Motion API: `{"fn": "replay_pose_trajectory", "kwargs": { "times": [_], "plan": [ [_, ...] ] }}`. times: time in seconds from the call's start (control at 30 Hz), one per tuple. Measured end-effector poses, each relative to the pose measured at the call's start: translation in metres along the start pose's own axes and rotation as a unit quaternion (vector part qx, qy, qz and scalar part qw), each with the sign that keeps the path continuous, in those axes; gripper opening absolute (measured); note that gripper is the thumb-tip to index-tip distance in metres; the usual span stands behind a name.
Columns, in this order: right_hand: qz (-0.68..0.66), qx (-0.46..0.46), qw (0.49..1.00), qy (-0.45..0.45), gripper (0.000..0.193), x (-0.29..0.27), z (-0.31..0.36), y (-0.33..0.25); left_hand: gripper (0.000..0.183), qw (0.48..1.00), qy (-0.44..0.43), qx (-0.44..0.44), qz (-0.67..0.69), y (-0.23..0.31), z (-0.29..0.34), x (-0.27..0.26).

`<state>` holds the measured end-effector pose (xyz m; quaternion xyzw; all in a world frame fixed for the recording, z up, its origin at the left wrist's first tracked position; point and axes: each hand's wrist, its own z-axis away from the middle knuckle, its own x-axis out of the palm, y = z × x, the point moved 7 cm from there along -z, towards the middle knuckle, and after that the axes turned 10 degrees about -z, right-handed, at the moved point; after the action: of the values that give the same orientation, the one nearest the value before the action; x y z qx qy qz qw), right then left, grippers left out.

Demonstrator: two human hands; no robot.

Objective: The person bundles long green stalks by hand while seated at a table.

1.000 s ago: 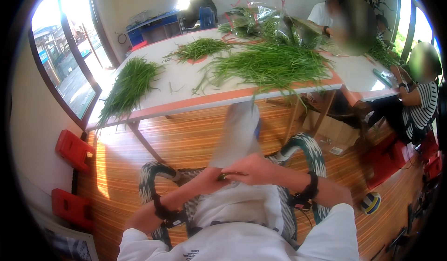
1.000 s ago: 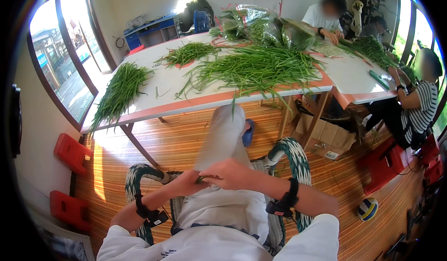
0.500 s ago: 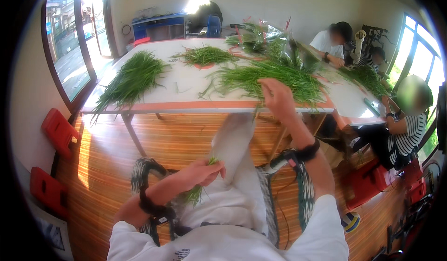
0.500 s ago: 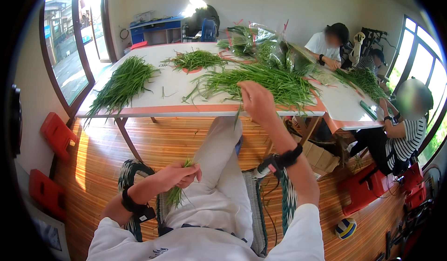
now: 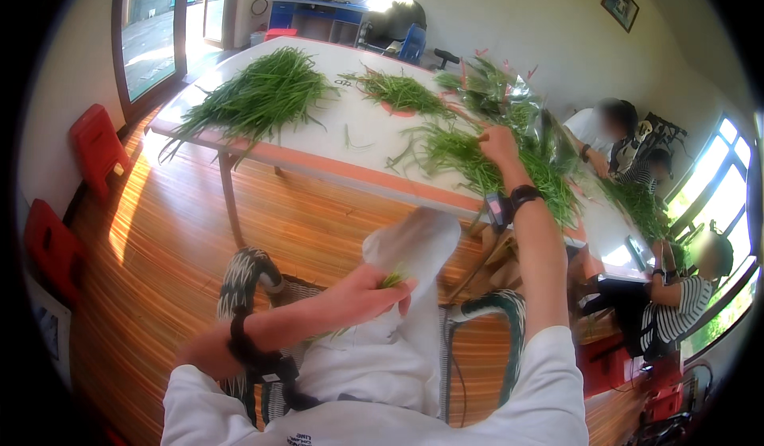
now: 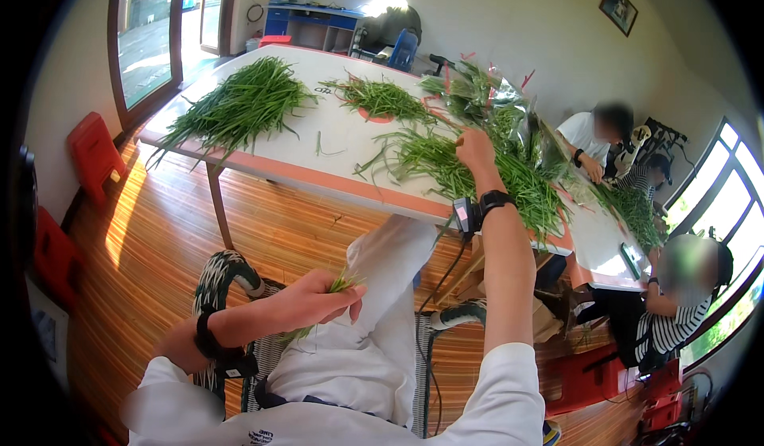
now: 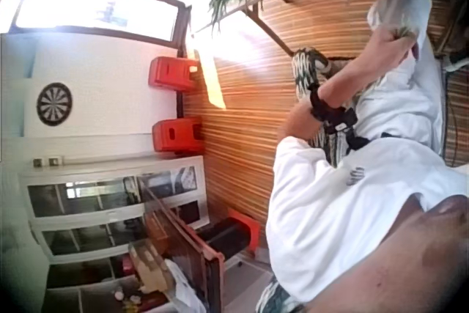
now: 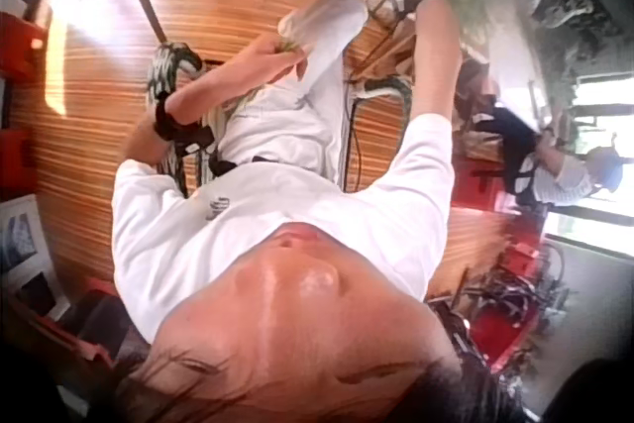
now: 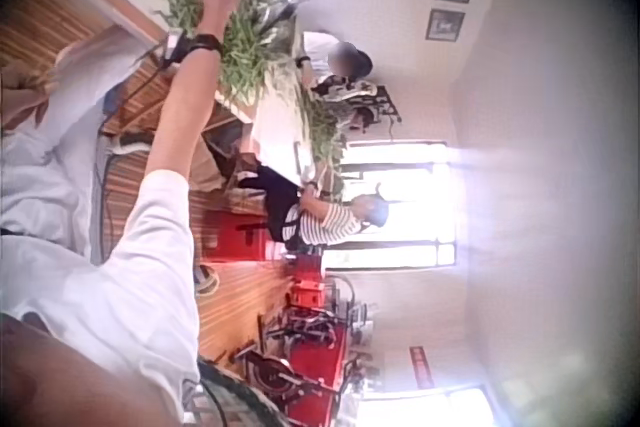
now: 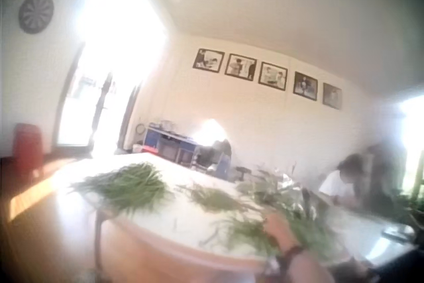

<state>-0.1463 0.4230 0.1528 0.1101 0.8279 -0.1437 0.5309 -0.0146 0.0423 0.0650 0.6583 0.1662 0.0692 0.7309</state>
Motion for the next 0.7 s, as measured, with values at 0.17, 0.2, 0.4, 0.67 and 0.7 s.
{"fn": "replay_pose_trajectory", "kwargs": {
  "times": [0.17, 0.2, 0.4, 0.67, 0.7],
  "plan": [
    [-0.021, -0.027, 0.998, 0.044, 0.017, -0.048, -0.007, -0.004, 0.042, 1.0, 0.0, 0.023, -0.014, 0.005, 0.0, 0.003],
    [-0.043, -0.004, 0.998, 0.038, 0.017, -0.056, -0.009, 0.004, 0.041, 1.0, 0.0, 0.022, -0.014, 0.004, 0.0, 0.003],
    [-0.128, -0.03, 0.981, 0.142, 0.019, -0.091, -0.011, -0.002, 0.041, 1.0, 0.006, 0.0, 0.012, -0.003, 0.0, 0.0],
    [-0.278, -0.094, 0.879, 0.377, 0.019, -0.149, -0.002, -0.014, 0.044, 0.997, 0.032, 0.061, -0.025, -0.003, -0.006, -0.001],
    [-0.296, -0.11, 0.864, 0.393, 0.017, -0.161, 0.008, -0.035, 0.044, 0.997, 0.05, 0.056, -0.026, -0.007, -0.008, -0.004]
  ]
}}
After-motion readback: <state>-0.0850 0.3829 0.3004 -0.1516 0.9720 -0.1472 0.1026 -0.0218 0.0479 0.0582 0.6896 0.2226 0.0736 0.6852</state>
